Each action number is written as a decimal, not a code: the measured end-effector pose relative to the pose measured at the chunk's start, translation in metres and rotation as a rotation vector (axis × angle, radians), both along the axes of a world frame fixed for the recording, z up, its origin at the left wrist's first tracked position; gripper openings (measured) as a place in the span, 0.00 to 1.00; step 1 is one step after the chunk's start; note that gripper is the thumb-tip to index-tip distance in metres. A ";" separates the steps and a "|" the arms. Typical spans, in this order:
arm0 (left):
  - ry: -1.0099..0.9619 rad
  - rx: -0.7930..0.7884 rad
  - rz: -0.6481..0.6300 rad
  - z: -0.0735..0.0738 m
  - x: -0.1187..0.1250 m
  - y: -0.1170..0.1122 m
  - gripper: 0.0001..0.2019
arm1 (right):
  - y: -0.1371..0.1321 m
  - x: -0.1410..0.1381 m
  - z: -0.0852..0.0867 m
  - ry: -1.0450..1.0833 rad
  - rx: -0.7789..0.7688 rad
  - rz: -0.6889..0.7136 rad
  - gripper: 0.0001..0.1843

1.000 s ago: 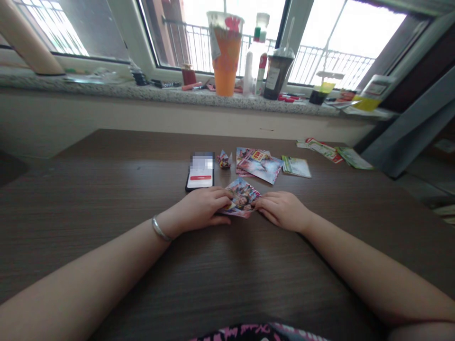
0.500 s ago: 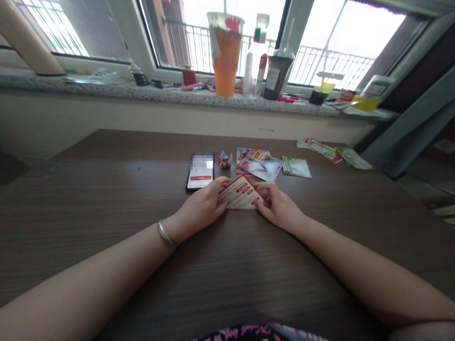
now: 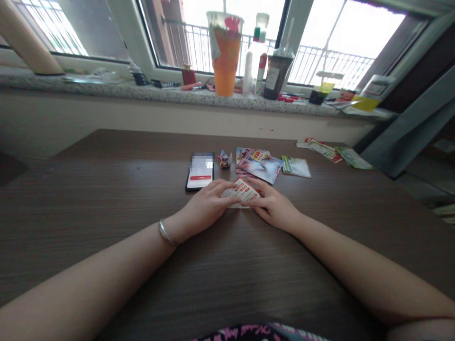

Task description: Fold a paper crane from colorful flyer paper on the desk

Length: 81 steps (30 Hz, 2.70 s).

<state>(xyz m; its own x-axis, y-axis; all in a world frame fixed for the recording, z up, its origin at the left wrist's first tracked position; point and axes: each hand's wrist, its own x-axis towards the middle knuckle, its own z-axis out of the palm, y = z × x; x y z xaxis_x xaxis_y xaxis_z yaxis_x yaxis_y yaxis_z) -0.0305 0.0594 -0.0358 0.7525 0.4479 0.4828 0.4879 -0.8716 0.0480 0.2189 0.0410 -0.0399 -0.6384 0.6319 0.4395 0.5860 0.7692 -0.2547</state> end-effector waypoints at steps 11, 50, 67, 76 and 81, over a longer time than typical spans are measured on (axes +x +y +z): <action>0.148 0.046 -0.128 0.006 0.000 0.001 0.13 | 0.002 0.004 -0.003 -0.031 0.052 0.045 0.12; 0.199 -0.143 0.126 0.000 -0.008 0.000 0.11 | 0.009 0.019 0.000 -0.196 -0.065 -0.160 0.10; -0.143 -0.262 0.227 -0.006 -0.001 0.001 0.22 | 0.011 0.018 -0.007 0.104 -0.200 -0.211 0.20; -0.298 -0.398 0.270 -0.005 -0.002 0.002 0.24 | 0.006 0.014 -0.008 0.252 -0.242 -0.252 0.25; -0.326 -0.423 0.255 -0.002 -0.003 0.000 0.17 | 0.003 0.014 -0.004 0.289 -0.179 -0.233 0.18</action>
<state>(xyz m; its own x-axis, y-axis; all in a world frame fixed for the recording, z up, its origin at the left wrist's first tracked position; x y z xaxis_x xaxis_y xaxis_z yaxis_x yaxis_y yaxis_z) -0.0331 0.0592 -0.0381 0.4385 0.7991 0.4113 0.5809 -0.6013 0.5487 0.2324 0.0439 -0.0437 -0.3357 0.8275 0.4500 0.6240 0.5533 -0.5518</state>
